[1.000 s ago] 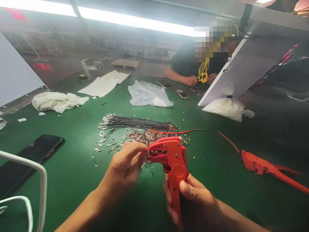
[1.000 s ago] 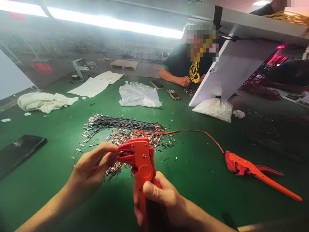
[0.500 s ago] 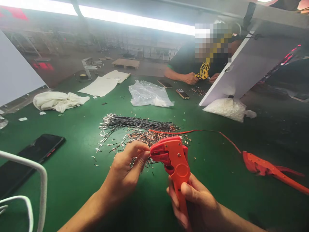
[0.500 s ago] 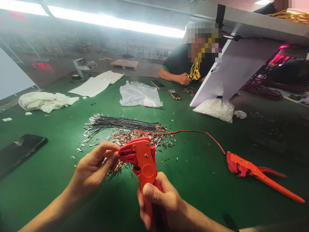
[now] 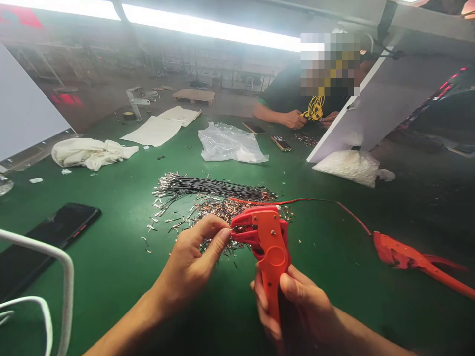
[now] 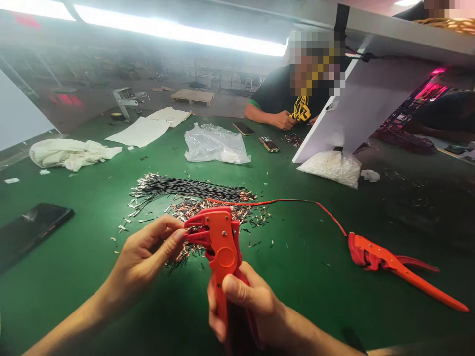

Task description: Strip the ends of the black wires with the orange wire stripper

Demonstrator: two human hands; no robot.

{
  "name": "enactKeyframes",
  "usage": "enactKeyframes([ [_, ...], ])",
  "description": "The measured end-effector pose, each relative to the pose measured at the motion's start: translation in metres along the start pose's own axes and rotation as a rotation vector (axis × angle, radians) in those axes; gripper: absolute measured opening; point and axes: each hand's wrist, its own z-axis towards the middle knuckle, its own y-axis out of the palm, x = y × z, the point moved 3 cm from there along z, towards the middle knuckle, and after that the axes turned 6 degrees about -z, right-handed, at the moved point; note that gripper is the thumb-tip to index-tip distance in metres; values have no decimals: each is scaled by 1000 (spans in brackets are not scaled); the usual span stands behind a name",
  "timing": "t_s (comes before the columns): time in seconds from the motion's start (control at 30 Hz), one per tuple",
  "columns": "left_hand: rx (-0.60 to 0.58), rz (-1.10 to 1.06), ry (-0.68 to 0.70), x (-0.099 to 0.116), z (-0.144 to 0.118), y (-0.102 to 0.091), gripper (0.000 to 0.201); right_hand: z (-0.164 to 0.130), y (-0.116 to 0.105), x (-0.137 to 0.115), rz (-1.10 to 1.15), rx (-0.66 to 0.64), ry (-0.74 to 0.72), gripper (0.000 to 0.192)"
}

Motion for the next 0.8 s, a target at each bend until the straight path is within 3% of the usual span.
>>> enactKeyframes([
  [0.2, 46, 39, 45, 3, 2, -1, 14, 4, 3, -3, 68, -79, -50, 48],
  [0.5, 82, 110, 90, 4, 1, -3, 8, 3, 4, -3, 142, -84, 18, 52],
  [0.8, 70, 148, 145, 3, 2, -6, 8, -1, 4, 2, 155, -55, 13, 43],
])
